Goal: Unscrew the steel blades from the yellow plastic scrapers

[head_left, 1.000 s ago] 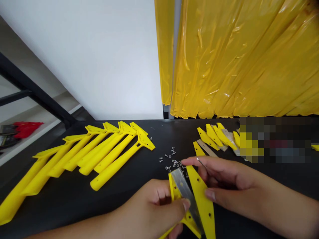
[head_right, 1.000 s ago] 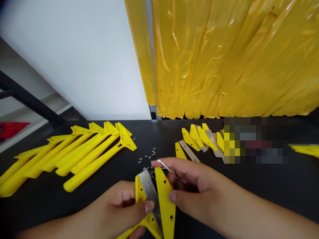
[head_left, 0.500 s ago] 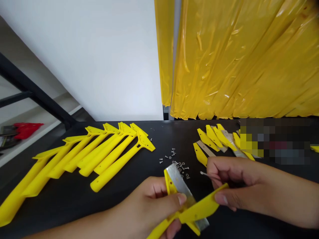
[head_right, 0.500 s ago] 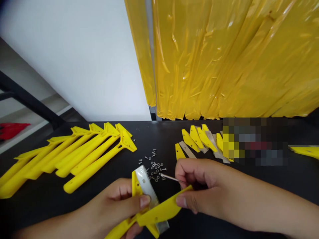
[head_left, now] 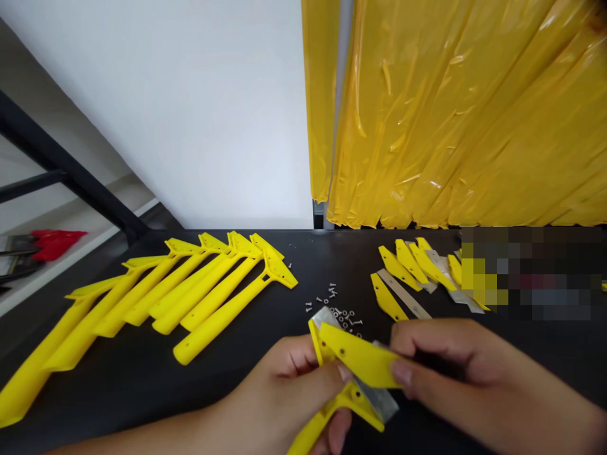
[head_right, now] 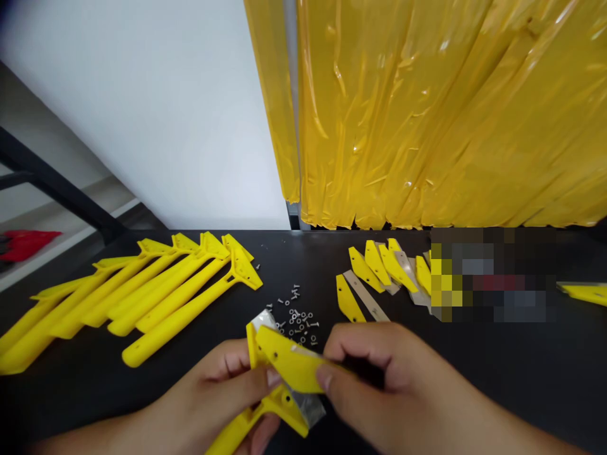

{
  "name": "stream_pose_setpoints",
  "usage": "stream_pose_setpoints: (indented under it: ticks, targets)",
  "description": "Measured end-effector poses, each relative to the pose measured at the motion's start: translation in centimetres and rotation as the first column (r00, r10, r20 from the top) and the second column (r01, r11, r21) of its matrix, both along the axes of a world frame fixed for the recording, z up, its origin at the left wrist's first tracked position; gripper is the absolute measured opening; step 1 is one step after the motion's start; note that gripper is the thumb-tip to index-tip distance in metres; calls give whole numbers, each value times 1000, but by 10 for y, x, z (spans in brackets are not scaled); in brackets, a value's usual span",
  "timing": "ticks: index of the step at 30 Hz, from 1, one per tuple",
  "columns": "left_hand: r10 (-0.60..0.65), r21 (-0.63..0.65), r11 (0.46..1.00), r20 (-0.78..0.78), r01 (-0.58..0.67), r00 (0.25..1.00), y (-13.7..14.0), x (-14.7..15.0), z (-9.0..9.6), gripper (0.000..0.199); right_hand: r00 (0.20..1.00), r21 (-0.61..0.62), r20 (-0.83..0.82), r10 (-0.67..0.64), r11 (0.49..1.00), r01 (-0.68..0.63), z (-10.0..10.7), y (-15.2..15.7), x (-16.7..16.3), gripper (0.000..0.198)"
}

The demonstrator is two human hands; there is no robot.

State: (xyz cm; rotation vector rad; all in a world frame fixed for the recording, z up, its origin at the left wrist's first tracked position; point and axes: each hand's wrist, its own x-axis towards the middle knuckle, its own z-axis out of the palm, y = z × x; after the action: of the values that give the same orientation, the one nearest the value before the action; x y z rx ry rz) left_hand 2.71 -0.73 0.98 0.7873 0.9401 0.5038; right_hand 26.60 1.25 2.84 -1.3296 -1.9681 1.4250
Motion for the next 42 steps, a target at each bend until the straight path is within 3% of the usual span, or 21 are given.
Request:
stream_pose_setpoints:
  ticks: [3,12,17,23,29,33,35,36,37,38,40,42]
  targets:
    - [7,9,1000,0,-7,1000,1,3,0,43,989,-51,82,123,992,-119,-9,-7,-9,37]
    - [46,16,999,60,-47,997,-2,0,2,36,995,-201,-84,45,978,-61,-7,0,-15,44]
    - [19,8,1000,122,-20,992,2,-3,-2,42,991,-160,-124,47,985,-67,-9,0,-15,49]
    - [-45,82,996,-33,47,998,-3,-1,1,49,995,-126,-84,46,990,-57,-16,-1,-14,45]
    - [-53,112,992,-86,63,995,-5,5,-1,38,998,-184,-46,51,981,-59,-20,-1,-17,42]
    - [-78,114,989,-128,93,989,-4,4,3,30,997,-99,-72,-9,995,2,-12,-1,-14,37]
    - [-122,191,968,-208,163,971,-3,1,9,30,994,-62,-97,-39,998,33,-5,-2,-11,36]
    - [-148,268,937,-274,223,950,-2,-1,14,32,994,-77,-106,-31,997,23,-2,-3,-10,37]
    - [-163,387,867,-375,314,913,-2,-3,20,32,992,-117,-123,-5,993,-10,1,-5,-9,39]
    - [-115,514,761,-493,395,863,-2,-6,26,28,987,-171,-160,25,984,-52,3,-6,-9,41]
    - [23,629,480,-706,612,708,-4,-9,35,30,961,-298,-270,62,943,-145,2,-12,-10,48]
    - [201,512,205,-856,834,476,-7,-10,39,56,934,-425,-358,9,889,-171,-3,-20,-15,54]
